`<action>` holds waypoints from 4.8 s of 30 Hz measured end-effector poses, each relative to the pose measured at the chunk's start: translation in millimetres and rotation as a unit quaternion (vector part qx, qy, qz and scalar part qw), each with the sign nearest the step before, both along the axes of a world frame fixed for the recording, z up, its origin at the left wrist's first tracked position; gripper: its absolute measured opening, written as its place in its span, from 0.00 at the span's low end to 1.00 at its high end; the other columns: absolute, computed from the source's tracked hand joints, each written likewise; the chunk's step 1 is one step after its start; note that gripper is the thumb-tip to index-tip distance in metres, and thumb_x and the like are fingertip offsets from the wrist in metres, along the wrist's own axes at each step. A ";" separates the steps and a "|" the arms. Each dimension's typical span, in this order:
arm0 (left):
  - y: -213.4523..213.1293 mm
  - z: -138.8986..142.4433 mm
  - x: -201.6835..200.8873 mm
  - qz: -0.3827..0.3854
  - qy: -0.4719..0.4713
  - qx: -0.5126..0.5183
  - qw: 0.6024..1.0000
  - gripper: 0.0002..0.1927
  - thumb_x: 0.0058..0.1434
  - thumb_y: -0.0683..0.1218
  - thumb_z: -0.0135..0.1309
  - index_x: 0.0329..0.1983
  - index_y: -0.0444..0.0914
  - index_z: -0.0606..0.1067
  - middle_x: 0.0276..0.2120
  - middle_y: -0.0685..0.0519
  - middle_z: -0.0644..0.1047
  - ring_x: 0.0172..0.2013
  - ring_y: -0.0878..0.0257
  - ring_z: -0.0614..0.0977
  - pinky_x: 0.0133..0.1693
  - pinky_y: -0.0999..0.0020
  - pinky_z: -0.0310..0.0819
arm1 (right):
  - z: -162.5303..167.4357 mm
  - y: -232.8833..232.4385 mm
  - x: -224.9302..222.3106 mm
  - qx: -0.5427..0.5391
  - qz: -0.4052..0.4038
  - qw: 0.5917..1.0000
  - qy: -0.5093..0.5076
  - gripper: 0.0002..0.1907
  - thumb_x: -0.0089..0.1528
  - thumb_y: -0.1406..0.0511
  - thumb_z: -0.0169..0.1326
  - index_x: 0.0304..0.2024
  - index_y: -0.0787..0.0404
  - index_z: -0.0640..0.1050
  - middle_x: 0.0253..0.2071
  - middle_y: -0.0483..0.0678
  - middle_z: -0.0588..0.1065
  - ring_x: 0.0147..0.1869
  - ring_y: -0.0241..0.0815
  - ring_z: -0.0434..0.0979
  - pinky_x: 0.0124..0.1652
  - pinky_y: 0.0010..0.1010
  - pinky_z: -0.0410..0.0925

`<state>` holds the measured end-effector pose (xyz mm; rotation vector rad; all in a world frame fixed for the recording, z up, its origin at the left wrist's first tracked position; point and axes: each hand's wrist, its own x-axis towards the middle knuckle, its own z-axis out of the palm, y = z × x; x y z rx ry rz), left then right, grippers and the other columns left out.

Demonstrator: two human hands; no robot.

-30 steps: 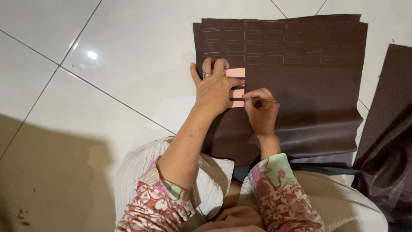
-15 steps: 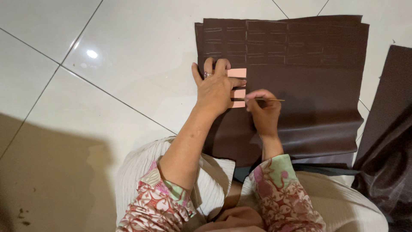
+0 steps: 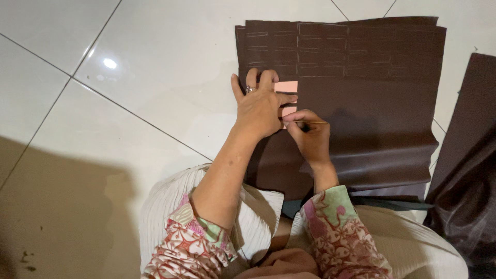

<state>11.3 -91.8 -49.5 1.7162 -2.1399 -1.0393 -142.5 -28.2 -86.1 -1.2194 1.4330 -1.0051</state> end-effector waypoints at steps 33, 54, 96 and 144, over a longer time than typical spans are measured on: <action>4.7 -11.9 0.1 0.012 0.007 -0.034 0.999 0.21 0.45 0.44 0.67 0.43 0.58 0.86 0.54 0.54 0.66 0.62 0.45 0.58 0.64 0.24 0.35 | -3.5 -7.7 -18.9 0.036 -0.164 0.977 -0.132 0.04 0.64 0.74 0.57 0.40 0.61 0.78 0.33 0.42 0.77 0.36 0.30 0.74 0.38 0.20 0.69; -13.5 -17.1 22.9 0.046 -0.047 -0.038 0.997 0.37 0.45 0.42 0.68 0.61 0.53 0.76 0.61 0.52 0.64 0.64 0.47 0.59 0.62 0.28 0.39 | 5.6 -8.1 43.4 0.026 -0.144 0.987 -0.060 0.04 0.65 0.71 0.59 0.42 0.62 0.77 0.35 0.41 0.77 0.37 0.28 0.74 0.38 0.21 0.71; -20.0 3.7 0.2 0.151 -0.081 0.018 0.985 0.49 0.41 0.41 0.70 0.68 0.55 0.67 0.71 0.49 0.53 0.71 0.39 0.50 0.63 0.21 0.34 | 11.4 -7.0 43.0 -0.032 -0.102 0.994 -0.020 0.04 0.65 0.73 0.60 0.43 0.64 0.81 0.41 0.44 0.80 0.44 0.30 0.77 0.44 0.21 0.70; -20.4 0.7 -9.8 0.152 -0.049 0.022 0.987 0.47 0.41 0.31 0.64 0.66 0.54 0.70 0.72 0.49 0.53 0.71 0.38 0.48 0.64 0.21 0.30 | 19.4 -11.0 26.8 -0.129 -0.092 0.984 0.084 0.11 0.65 0.79 0.51 0.42 0.61 0.80 0.41 0.41 0.71 0.38 0.27 0.67 0.37 0.20 0.63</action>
